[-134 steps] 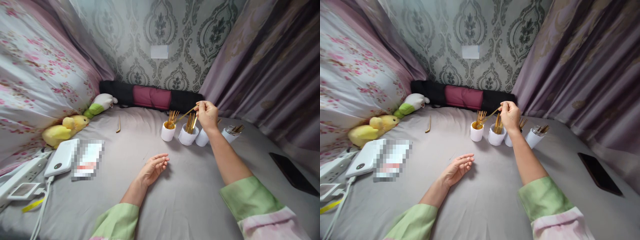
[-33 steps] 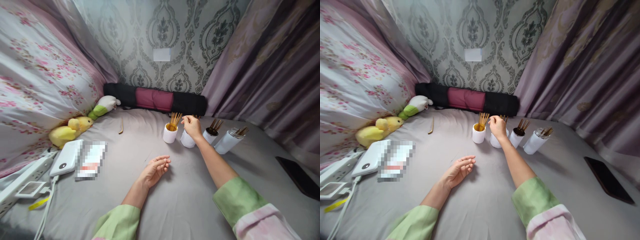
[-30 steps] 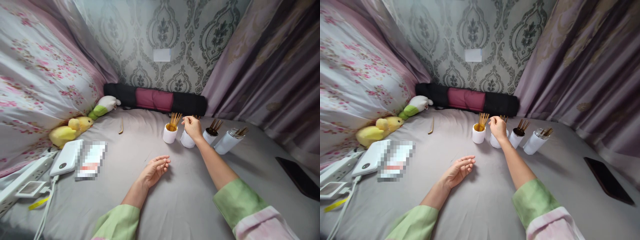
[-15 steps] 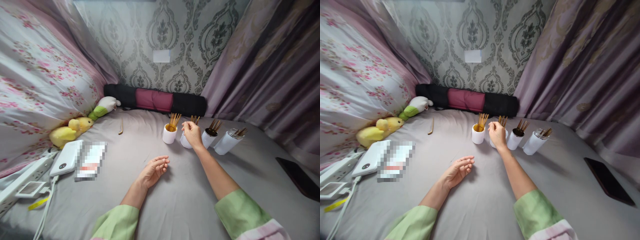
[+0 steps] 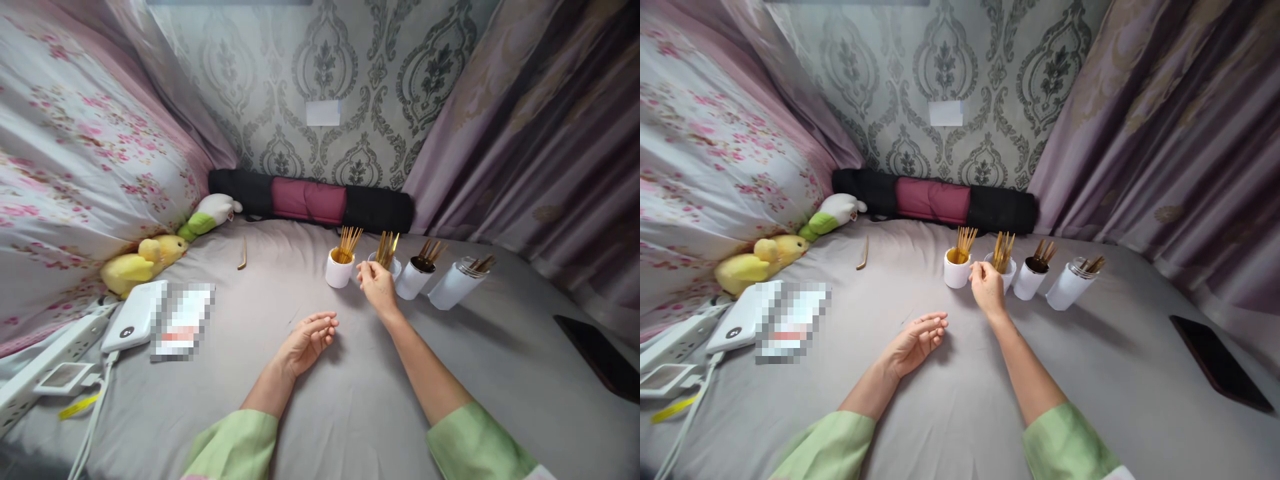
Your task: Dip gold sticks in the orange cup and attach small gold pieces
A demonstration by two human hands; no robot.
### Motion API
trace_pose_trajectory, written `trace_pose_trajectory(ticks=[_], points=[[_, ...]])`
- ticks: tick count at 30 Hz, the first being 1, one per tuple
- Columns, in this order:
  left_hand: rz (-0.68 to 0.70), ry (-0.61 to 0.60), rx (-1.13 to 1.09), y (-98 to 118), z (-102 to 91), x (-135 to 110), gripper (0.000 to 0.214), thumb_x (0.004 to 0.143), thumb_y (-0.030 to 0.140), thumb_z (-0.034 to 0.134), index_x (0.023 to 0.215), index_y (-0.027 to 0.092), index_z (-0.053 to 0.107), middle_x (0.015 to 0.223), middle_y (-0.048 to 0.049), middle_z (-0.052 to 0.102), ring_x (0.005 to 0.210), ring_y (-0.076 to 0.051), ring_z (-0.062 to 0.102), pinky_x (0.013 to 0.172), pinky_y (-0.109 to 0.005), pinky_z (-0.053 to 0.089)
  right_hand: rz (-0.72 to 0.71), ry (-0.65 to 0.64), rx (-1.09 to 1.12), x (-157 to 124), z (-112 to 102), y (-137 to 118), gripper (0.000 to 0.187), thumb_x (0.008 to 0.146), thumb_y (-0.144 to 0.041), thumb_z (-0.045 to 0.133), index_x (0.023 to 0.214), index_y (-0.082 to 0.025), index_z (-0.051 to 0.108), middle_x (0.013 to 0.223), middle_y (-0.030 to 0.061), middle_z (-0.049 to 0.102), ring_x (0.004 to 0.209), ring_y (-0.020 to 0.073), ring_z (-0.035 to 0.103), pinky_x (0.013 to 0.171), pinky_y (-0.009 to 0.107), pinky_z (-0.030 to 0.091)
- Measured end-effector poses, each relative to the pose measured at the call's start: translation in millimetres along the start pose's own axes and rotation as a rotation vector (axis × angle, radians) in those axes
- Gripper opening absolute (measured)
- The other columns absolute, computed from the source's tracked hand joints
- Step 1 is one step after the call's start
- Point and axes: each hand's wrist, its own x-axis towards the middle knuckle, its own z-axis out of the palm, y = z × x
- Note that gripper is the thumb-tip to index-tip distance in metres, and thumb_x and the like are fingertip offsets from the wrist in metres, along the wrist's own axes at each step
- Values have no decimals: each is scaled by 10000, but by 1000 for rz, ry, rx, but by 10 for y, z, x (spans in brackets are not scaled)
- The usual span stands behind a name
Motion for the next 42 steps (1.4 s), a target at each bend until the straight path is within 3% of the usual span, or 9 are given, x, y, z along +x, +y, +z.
trace_pose_trajectory(ticks=[8,18,26,35,42], points=[[3,-8,-4,-12,-17,10,198,705,100,671,898,78,636,778,-55,613,614,-66,555,578,-179,461,72,-30,43,-175,116,126,435,806,-555,402,774,-163,587,588,12,584,443,106,478,456,225,374],[4,4,-4,-15,-16,23,199,704,90,667,900,85,632,776,-55,614,615,-68,561,577,-179,464,108,-93,-19,-406,283,397,385,834,-484,379,774,-165,586,604,22,585,483,120,509,496,227,383],[2,4,-36,-2,0,23,198,702,69,654,897,74,622,769,-57,619,617,-73,569,579,-181,464,111,-115,-72,-477,312,433,404,837,-491,356,773,-166,588,601,34,600,509,137,529,513,234,384],[5,110,-11,18,57,70,147,703,28,611,842,73,606,713,-48,611,554,-59,548,522,-165,442,54,-121,-136,-490,315,446,405,833,-467,358,795,-160,619,746,84,665,627,164,570,587,246,397],[52,239,206,295,21,210,98,737,45,574,827,78,595,689,-34,591,525,-55,543,500,-160,438,50,-139,-158,-494,331,468,393,834,-446,360,823,-163,631,775,99,674,652,179,580,593,251,391]])
